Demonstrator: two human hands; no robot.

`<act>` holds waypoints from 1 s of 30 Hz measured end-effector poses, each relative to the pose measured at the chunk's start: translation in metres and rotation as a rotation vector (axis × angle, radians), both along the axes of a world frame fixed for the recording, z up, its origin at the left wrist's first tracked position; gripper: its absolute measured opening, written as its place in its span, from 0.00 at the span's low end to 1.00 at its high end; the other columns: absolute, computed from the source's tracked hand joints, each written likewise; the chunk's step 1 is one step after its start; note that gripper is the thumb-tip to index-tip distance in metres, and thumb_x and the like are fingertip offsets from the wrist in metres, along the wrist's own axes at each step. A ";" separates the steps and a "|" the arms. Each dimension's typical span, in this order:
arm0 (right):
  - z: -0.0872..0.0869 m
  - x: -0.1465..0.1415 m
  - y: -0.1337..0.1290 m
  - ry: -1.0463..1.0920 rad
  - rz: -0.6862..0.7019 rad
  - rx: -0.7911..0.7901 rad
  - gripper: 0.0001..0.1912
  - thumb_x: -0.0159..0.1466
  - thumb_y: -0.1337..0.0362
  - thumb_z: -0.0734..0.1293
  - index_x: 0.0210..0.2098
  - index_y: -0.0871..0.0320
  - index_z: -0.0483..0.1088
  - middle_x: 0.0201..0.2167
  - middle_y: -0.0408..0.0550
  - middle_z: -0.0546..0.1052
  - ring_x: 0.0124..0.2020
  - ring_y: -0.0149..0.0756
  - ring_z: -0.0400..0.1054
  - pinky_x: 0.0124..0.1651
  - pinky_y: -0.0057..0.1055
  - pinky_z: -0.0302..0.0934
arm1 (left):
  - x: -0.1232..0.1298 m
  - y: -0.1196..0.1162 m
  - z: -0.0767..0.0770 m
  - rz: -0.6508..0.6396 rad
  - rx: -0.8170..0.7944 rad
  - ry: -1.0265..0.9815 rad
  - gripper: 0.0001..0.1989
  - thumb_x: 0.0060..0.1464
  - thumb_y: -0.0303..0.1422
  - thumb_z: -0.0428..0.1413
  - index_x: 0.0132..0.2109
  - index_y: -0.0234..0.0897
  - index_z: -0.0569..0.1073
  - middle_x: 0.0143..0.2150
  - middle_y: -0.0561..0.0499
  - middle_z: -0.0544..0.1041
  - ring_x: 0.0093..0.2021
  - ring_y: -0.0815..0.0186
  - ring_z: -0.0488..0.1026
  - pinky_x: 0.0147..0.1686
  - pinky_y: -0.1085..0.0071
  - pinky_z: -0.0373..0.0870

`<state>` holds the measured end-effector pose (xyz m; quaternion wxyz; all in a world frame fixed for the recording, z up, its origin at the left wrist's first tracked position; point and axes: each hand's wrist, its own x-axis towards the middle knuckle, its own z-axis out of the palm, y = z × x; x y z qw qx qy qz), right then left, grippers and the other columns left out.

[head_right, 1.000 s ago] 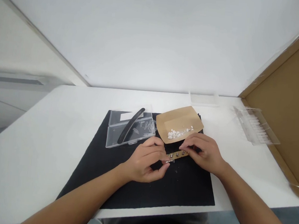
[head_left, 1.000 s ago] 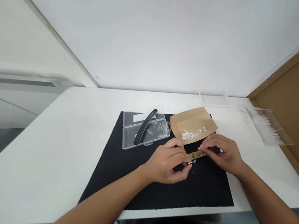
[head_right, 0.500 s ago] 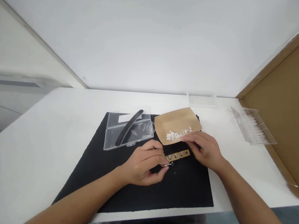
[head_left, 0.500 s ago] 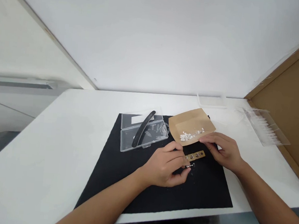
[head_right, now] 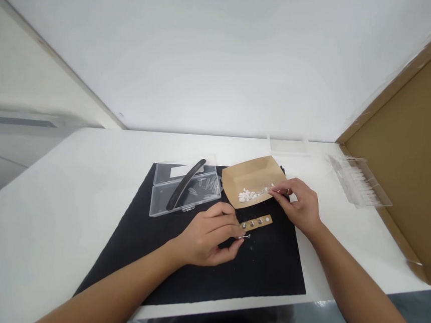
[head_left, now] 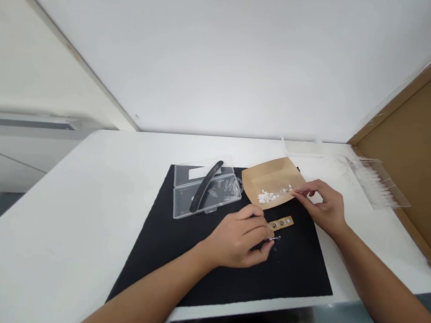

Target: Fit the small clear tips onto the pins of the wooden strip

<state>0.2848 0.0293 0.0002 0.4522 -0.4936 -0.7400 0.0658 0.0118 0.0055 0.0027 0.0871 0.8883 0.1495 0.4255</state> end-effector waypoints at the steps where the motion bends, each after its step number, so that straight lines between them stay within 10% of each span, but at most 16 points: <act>1: -0.001 0.001 0.001 0.005 -0.006 -0.007 0.07 0.69 0.56 0.74 0.39 0.51 0.79 0.33 0.45 0.82 0.31 0.36 0.72 0.37 0.37 0.71 | 0.000 0.000 0.000 0.000 0.002 0.004 0.10 0.58 0.24 0.61 0.46 0.39 0.74 0.33 0.53 0.81 0.33 0.65 0.76 0.47 0.62 0.80; 24: -0.007 0.000 0.004 0.037 -0.041 -0.118 0.09 0.71 0.56 0.71 0.48 0.50 0.81 0.46 0.48 0.84 0.35 0.37 0.75 0.40 0.38 0.74 | 0.000 0.001 -0.001 0.013 0.028 0.053 0.06 0.60 0.25 0.61 0.44 0.36 0.75 0.33 0.50 0.79 0.34 0.64 0.74 0.48 0.62 0.80; 30: -0.001 0.002 0.000 0.033 -0.028 -0.033 0.07 0.70 0.57 0.73 0.39 0.53 0.78 0.33 0.45 0.81 0.32 0.36 0.72 0.38 0.37 0.71 | 0.001 0.002 -0.004 0.088 -0.099 0.015 0.05 0.63 0.25 0.59 0.46 0.37 0.75 0.34 0.49 0.80 0.37 0.61 0.74 0.48 0.60 0.77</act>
